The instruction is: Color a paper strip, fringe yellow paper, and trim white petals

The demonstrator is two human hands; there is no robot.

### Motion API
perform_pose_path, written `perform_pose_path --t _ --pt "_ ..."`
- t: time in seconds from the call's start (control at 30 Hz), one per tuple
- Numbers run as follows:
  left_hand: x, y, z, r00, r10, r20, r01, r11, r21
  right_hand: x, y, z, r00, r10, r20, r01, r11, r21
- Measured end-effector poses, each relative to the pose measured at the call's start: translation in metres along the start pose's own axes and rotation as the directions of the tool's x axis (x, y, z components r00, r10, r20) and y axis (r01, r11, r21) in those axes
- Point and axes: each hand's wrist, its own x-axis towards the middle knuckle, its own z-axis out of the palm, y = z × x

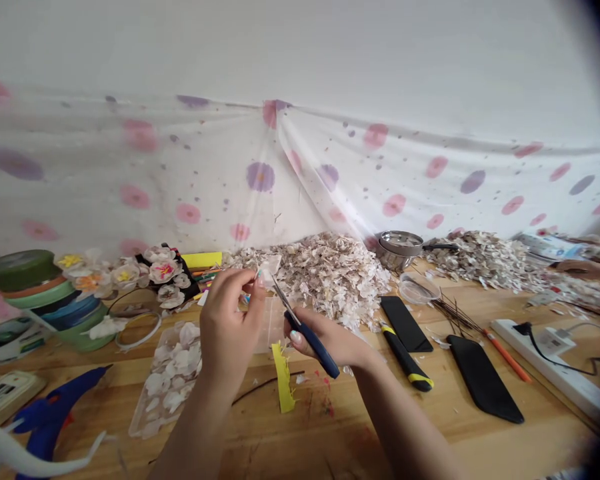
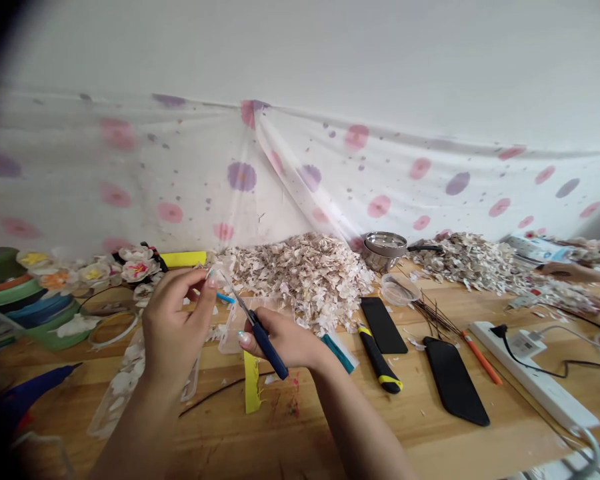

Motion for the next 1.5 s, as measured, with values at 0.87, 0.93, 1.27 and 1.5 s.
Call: perform_pose_path --t 0.87,0.93,1.27,1.5 --pt "-0.007 -0.01 0.004 0.985 -0.161 0.07 0.166 0.982 -0.084 0.001 -0.002 0.0 0.998 0.031 -0.059 -0.018 0.977 0.211" --pt "-0.006 -0.01 0.004 0.988 -0.142 0.066 0.146 0.986 -0.074 0.001 -0.002 0.0 0.997 0.042 -0.058 -0.028 0.972 0.232" --pt "-0.006 -0.016 0.003 0.984 -0.151 0.098 0.158 0.985 -0.067 -0.003 -0.003 -0.012 0.994 0.085 -0.069 -0.076 0.99 0.119" --pt "-0.005 -0.018 0.0 0.976 -0.173 0.135 0.18 0.983 -0.045 -0.007 0.001 -0.019 0.996 0.075 -0.057 -0.066 0.989 0.133"
